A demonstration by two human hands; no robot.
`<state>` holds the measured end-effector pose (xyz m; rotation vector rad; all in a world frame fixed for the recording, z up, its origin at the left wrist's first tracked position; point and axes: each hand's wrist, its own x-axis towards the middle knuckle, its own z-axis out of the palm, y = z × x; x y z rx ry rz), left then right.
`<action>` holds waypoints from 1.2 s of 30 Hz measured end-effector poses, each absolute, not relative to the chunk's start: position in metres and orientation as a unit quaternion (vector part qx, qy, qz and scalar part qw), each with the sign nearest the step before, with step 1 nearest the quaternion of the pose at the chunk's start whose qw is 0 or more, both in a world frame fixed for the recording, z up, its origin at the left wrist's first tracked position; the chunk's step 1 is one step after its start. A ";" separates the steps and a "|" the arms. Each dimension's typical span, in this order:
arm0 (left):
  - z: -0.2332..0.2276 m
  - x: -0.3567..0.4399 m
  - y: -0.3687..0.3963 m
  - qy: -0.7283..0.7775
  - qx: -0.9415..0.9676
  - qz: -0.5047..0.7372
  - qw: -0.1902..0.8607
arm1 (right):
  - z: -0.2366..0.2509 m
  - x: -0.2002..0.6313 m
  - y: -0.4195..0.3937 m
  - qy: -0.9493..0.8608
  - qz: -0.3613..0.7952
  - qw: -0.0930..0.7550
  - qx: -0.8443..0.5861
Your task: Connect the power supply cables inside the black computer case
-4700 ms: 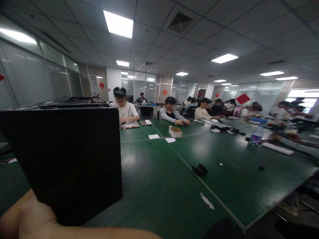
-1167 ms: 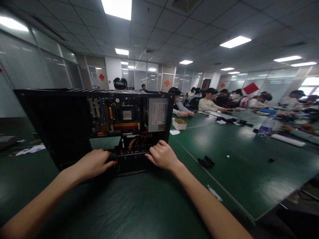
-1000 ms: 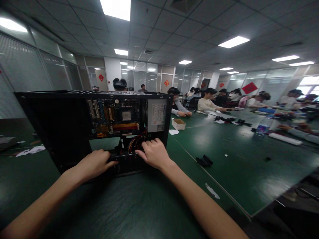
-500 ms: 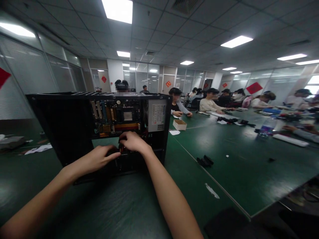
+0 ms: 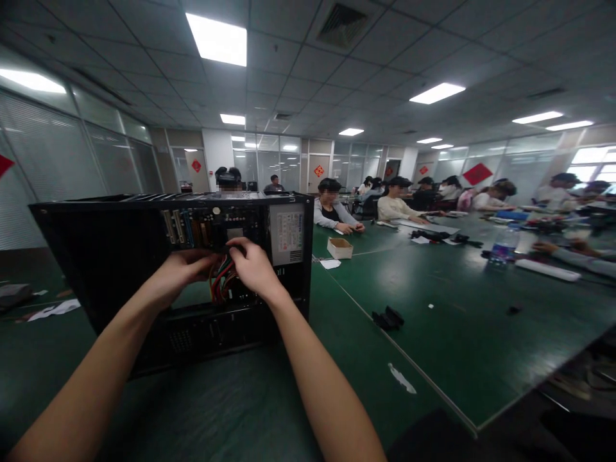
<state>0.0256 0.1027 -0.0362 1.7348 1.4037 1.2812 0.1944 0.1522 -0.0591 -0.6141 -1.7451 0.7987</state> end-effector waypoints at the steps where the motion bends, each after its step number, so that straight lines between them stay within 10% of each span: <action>1: -0.037 0.027 0.102 0.511 0.637 0.489 0.307 | -0.057 0.194 0.149 -0.737 0.329 0.536 -0.250; 8: -0.039 0.030 0.094 0.423 0.616 0.518 0.417 | -0.047 0.201 0.138 -0.759 0.306 0.533 -0.213; 25: -0.033 0.031 0.088 0.439 0.707 0.451 0.323 | -0.049 0.209 0.140 -0.747 0.344 0.530 -0.207; 36: -0.044 0.032 0.089 0.534 0.752 0.365 -0.128 | -0.055 0.194 0.142 -0.725 0.329 0.580 -0.171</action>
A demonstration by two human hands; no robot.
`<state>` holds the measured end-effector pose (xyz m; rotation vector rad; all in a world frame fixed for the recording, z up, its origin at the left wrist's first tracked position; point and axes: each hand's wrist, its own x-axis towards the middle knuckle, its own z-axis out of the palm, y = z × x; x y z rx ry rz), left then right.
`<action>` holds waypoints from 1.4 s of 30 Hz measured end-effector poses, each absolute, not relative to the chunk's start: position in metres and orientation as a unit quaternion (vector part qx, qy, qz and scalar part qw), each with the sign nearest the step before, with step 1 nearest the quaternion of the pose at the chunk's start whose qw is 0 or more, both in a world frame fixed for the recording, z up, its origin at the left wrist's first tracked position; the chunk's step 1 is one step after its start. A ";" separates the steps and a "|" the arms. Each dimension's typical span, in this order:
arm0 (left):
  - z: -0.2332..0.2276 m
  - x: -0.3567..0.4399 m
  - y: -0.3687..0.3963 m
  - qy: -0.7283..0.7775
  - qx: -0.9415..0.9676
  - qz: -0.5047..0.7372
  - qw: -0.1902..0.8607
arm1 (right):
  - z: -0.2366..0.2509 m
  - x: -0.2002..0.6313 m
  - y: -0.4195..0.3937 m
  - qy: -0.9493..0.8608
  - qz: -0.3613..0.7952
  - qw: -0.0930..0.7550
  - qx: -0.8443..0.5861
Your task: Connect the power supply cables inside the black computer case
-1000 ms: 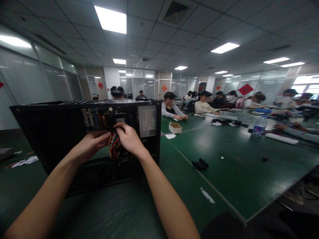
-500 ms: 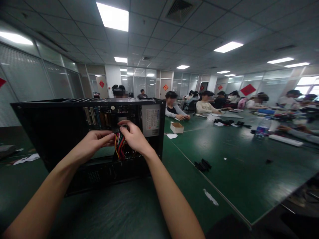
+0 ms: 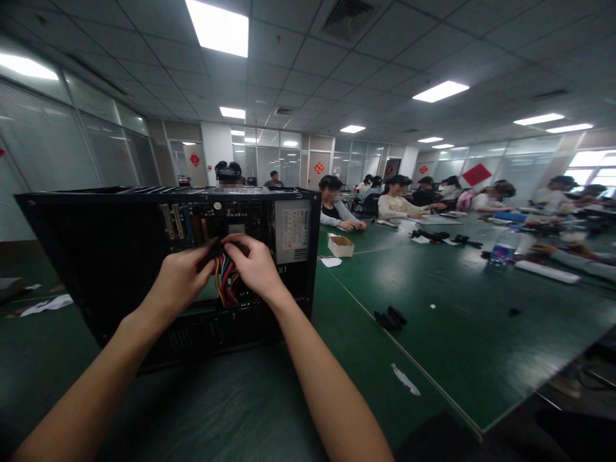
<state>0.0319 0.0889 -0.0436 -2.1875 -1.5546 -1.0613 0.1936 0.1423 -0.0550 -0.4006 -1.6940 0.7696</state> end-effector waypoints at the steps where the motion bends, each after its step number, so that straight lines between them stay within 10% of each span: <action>1: -0.046 0.031 0.090 -0.534 -0.748 -0.362 0.156 | -0.056 0.194 0.142 -0.731 0.314 0.579 -0.178; 12: -0.073 0.020 0.114 -0.442 -0.775 -0.392 0.227 | -0.069 0.204 0.144 -0.869 -0.085 0.424 -0.242; 22: -0.082 0.014 0.126 -0.464 -0.795 -0.363 0.143 | -0.084 0.209 0.159 -0.872 -0.112 0.327 -0.346; 33: -0.081 0.013 0.156 -0.549 -0.817 -0.019 0.176 | -0.108 0.210 0.187 -0.880 -0.034 0.278 -0.384; 42: -0.088 0.014 0.160 -0.577 -0.797 -0.055 0.170 | -0.106 0.210 0.185 -0.885 -0.017 0.245 -0.395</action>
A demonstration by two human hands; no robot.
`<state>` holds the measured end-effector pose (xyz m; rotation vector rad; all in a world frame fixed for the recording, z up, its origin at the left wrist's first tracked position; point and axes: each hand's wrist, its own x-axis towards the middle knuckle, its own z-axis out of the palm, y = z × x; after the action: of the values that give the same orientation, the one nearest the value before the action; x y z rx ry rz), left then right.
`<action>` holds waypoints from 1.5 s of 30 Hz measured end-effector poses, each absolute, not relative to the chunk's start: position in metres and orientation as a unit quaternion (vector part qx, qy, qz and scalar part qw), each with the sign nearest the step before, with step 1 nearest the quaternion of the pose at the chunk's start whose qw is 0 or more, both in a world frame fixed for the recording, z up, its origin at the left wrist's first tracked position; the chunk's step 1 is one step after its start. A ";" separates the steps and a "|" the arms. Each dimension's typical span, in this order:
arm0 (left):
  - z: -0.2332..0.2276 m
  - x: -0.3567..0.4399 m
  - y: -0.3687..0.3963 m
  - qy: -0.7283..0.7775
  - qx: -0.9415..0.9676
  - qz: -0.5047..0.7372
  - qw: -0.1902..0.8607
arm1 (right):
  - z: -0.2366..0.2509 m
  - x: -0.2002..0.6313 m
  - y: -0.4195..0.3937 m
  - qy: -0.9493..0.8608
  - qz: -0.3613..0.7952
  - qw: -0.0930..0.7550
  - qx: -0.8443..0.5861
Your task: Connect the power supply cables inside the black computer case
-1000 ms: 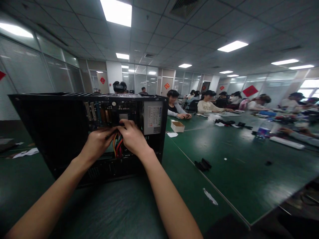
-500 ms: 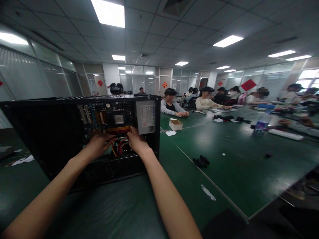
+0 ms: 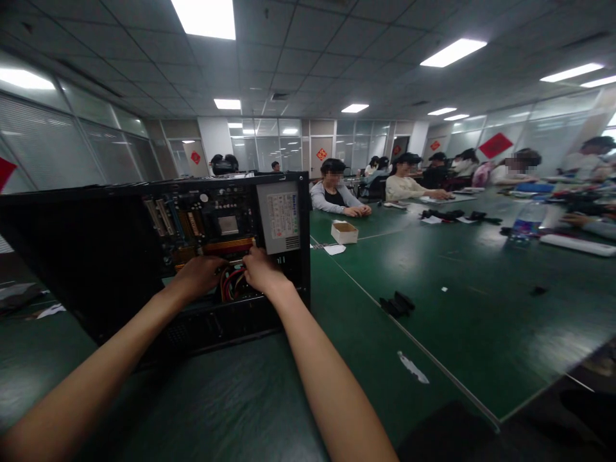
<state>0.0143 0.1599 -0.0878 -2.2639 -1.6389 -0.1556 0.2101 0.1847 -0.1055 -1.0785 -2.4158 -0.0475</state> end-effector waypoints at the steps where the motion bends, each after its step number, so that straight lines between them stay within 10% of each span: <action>1: -0.087 0.014 0.159 -0.578 -0.797 -0.056 0.168 | -0.105 0.210 0.185 -0.886 -0.016 0.245 -0.394; 45: -0.093 0.008 0.162 -0.562 -0.811 -0.099 0.126 | -0.099 0.209 0.174 -0.893 0.005 0.222 -0.392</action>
<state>0.0085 0.1622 -0.0934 -2.3628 -1.6377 -0.2897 0.2085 0.1739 -0.0991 -1.0839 -2.4657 0.0126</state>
